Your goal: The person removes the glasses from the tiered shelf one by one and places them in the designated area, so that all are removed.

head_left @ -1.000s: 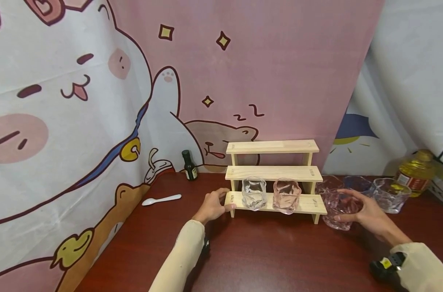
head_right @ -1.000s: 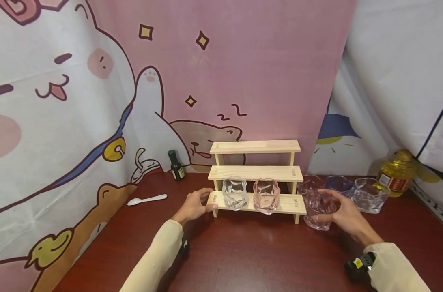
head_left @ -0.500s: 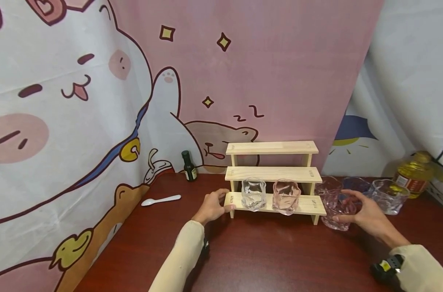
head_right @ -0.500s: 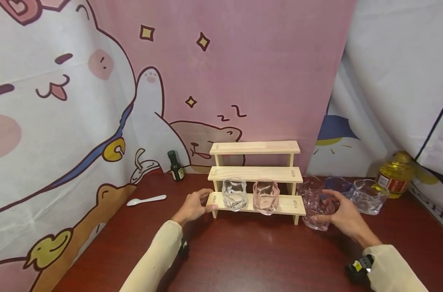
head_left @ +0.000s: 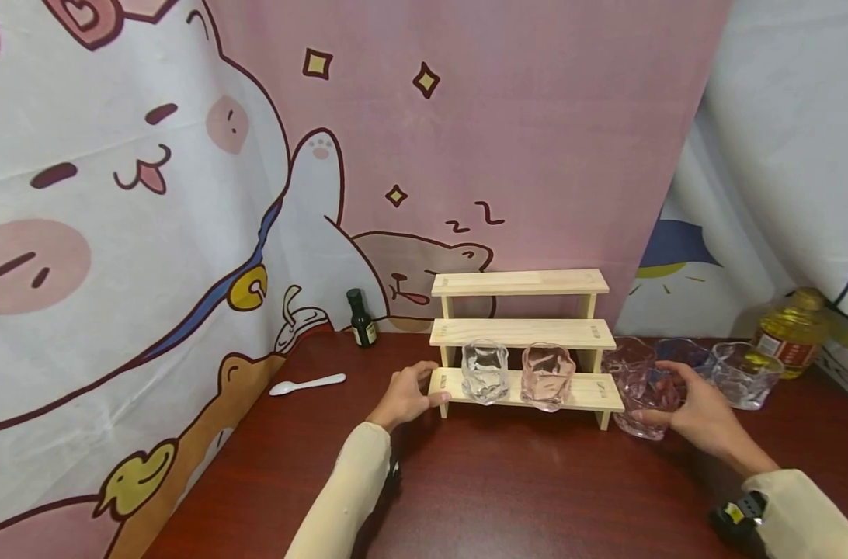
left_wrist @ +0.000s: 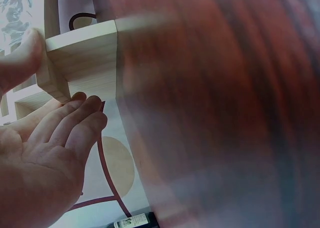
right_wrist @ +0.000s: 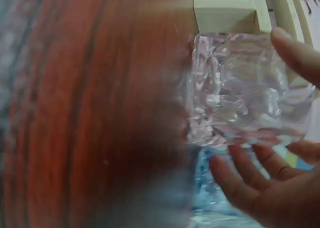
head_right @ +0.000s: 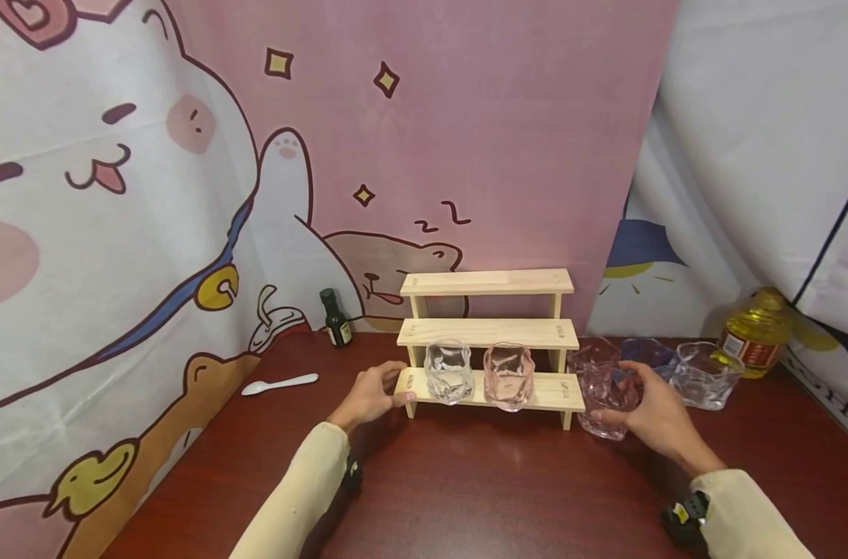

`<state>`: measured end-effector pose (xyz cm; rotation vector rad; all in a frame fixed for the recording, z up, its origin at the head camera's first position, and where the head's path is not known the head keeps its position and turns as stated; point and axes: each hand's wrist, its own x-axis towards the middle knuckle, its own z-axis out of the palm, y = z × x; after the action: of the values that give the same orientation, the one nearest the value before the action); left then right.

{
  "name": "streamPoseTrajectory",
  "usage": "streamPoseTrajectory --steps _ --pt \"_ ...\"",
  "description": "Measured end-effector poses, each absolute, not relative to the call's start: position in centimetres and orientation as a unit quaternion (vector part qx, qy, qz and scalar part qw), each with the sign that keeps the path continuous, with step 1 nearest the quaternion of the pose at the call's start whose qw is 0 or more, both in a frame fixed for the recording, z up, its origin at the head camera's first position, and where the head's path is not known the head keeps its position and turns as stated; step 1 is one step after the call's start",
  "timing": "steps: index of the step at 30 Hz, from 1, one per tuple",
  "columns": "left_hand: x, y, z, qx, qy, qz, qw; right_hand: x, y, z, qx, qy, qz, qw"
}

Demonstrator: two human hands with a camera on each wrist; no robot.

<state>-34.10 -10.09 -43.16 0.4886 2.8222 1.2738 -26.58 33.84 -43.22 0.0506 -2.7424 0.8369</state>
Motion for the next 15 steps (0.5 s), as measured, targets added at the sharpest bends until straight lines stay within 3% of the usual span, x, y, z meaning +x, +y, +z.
streamPoseTrajectory --steps 11,15 --pt "-34.3 -10.0 -43.1 0.156 0.900 0.407 0.003 -25.1 30.6 -41.0 0.030 -0.962 0.194 0.191" --pt "-34.2 -10.1 -43.1 0.151 0.901 0.407 0.005 -24.4 29.2 -40.4 0.041 -0.954 0.181 0.234"
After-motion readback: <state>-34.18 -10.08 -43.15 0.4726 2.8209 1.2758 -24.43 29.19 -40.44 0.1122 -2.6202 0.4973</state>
